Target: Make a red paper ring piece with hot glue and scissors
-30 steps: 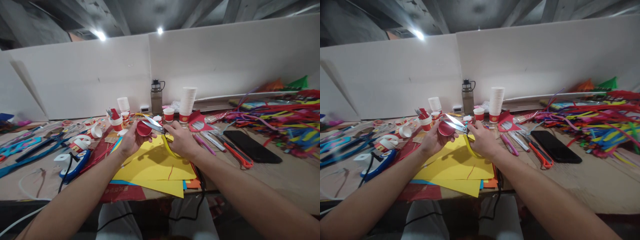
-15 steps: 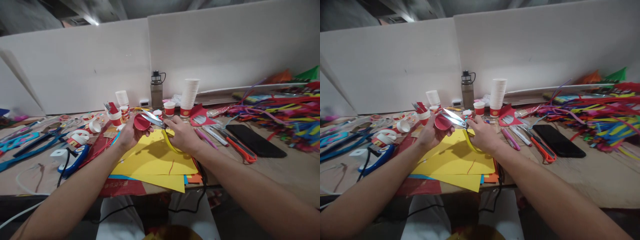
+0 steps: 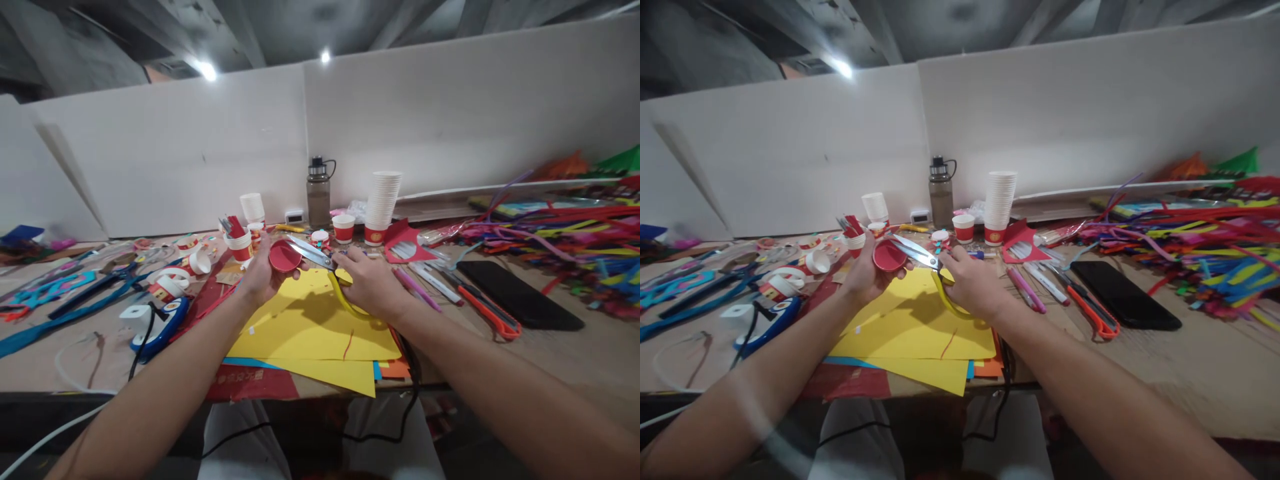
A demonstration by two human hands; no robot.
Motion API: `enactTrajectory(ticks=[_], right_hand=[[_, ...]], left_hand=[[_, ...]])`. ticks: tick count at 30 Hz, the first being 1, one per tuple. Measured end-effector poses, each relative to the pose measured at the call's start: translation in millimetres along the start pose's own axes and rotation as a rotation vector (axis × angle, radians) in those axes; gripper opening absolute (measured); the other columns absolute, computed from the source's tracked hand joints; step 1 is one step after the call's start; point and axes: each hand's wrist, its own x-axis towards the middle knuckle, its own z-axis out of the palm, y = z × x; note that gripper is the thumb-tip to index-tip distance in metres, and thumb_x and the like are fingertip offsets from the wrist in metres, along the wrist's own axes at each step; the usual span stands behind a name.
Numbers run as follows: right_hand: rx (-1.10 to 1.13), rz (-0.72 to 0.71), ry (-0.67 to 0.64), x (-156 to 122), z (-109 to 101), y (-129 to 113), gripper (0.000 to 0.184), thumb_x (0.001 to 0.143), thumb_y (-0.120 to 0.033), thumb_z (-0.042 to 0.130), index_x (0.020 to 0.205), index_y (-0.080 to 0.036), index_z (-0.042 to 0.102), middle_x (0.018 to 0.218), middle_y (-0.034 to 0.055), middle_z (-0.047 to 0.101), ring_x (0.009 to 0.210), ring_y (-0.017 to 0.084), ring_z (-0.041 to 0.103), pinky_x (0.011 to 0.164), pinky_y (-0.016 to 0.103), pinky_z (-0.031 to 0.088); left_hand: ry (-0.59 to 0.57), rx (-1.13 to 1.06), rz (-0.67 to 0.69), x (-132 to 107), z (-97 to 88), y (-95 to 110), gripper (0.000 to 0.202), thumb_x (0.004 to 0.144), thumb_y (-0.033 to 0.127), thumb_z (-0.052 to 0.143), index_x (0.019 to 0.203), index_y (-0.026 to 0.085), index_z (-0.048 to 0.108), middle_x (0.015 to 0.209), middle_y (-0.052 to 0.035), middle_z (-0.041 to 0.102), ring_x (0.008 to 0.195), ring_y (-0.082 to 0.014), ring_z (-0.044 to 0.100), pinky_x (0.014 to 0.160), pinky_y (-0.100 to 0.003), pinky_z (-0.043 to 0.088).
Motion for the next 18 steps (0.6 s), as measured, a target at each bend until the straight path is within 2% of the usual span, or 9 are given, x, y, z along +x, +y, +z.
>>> enactTrajectory(ticks=[5, 9, 18], right_hand=[[-0.026, 0.005, 0.0, -1.0, -7.5, -3.9, 0.04, 0.084, -0.036, 0.054, 0.121, -0.023, 0.059, 0.107, 0.0069, 0.061, 0.076, 0.02, 0.059, 0.055, 0.03, 0.028], [-0.056, 0.013, -0.03, -1.7, -11.5, -6.8, 0.043, 0.084, -0.039, 0.053, 0.124, -0.024, 0.057, 0.109, 0.0071, 0.059, 0.076, 0.019, 0.059, 0.055, 0.029, 0.027], [-0.039, 0.003, -0.036, -1.8, -1.8, -3.0, 0.041, 0.085, -0.038, 0.053, 0.124, -0.025, 0.057, 0.108, 0.006, 0.061, 0.073, 0.018, 0.058, 0.055, 0.029, 0.026]], left_hand=[[-0.013, -0.016, 0.041, 1.2, -0.8, -4.4, 0.054, 0.092, 0.06, 0.034, 0.097, 0.012, 0.058, 0.07, -0.0088, 0.068, 0.06, -0.02, 0.068, 0.041, -0.024, 0.045], [-0.05, -0.004, -0.012, 0.7, 0.3, -6.7, 0.054, 0.093, 0.058, 0.03, 0.097, 0.012, 0.058, 0.069, -0.0089, 0.067, 0.057, -0.0187, 0.067, 0.039, -0.022, 0.044], [-0.052, 0.05, -0.081, -0.1, -1.1, -2.4, 0.057, 0.094, 0.057, 0.026, 0.096, 0.011, 0.059, 0.074, -0.0129, 0.07, 0.055, -0.0175, 0.066, 0.038, -0.022, 0.042]])
